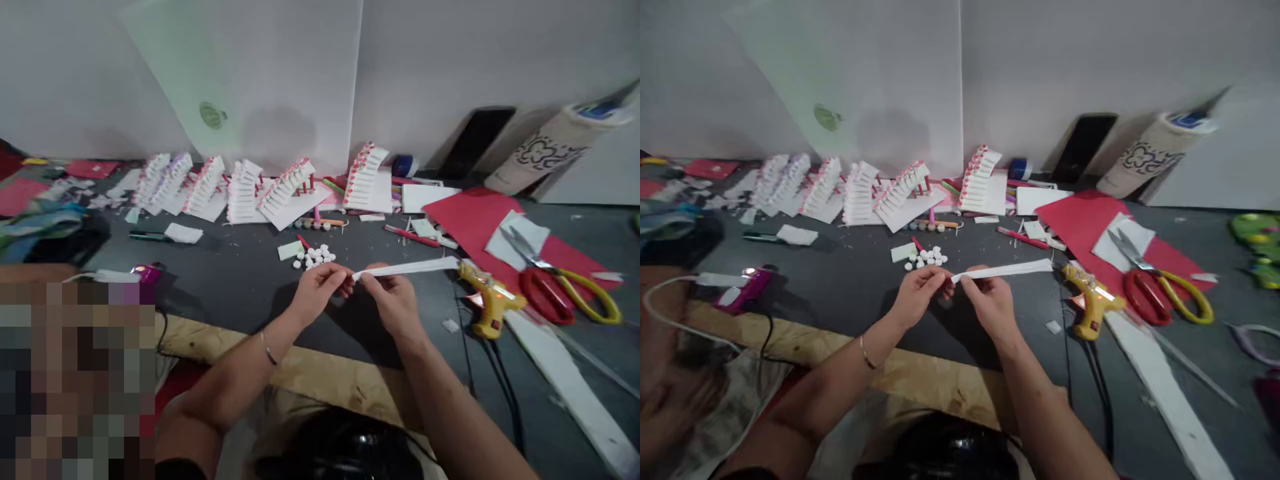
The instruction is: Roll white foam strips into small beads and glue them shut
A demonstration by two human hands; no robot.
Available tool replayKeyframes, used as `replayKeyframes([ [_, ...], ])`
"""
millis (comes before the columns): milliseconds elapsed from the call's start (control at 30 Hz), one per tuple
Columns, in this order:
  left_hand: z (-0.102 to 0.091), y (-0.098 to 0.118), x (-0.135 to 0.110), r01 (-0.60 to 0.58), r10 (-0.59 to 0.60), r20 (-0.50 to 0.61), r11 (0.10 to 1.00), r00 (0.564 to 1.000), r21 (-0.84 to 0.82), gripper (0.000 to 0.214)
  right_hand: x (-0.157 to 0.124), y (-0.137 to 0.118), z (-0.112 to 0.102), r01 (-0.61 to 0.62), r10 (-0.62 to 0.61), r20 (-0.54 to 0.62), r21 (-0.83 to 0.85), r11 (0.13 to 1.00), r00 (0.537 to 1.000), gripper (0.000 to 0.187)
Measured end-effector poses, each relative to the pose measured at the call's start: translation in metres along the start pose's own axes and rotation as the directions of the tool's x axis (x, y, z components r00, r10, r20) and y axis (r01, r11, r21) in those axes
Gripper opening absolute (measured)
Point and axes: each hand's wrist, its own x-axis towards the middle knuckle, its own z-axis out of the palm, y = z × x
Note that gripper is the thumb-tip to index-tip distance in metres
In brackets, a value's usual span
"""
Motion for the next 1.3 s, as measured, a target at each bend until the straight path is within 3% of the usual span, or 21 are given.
replayKeyframes([
  [367,-0.003,-0.001,0.008,-0.15,0.147,0.031,0.981,0.989,0.121,0.024,0.004,0.013,0.0,-0.049,0.036,0.086,0.153,0.987,0.996,0.02],
  [467,-0.004,0.0,0.009,-0.124,0.123,0.019,0.987,0.992,0.101,0.026,0.003,0.014,0.0,0.003,-0.017,0.116,0.117,0.993,0.993,0.018],
  [600,-0.003,0.0,0.009,-0.001,0.003,-0.022,0.999,1.0,0.05,0.037,0.001,0.013,-0.001,0.098,-0.108,0.161,0.07,0.993,0.981,0.013],
  [767,-0.001,0.001,0.008,0.08,-0.08,0.026,0.997,0.996,0.014,0.038,0.0,0.012,-0.001,0.193,-0.192,0.078,-0.013,0.981,0.978,0.009],
  [967,0.001,0.001,0.007,0.107,-0.107,-0.002,0.994,0.994,-0.007,0.038,-0.002,0.01,0.0,0.318,-0.32,0.01,-0.135,0.938,0.947,0.009],
  [1167,0.001,-0.003,0.007,0.102,-0.102,-0.021,0.995,0.995,0.008,0.035,-0.006,0.007,0.001,0.413,-0.439,-0.001,-0.339,0.845,0.898,0.01],
  [1300,0.0,-0.005,0.006,0.087,-0.086,-0.03,0.995,0.996,0.04,0.035,-0.007,0.005,0.001,0.46,-0.488,0.023,-0.376,0.804,0.872,0.01],
])
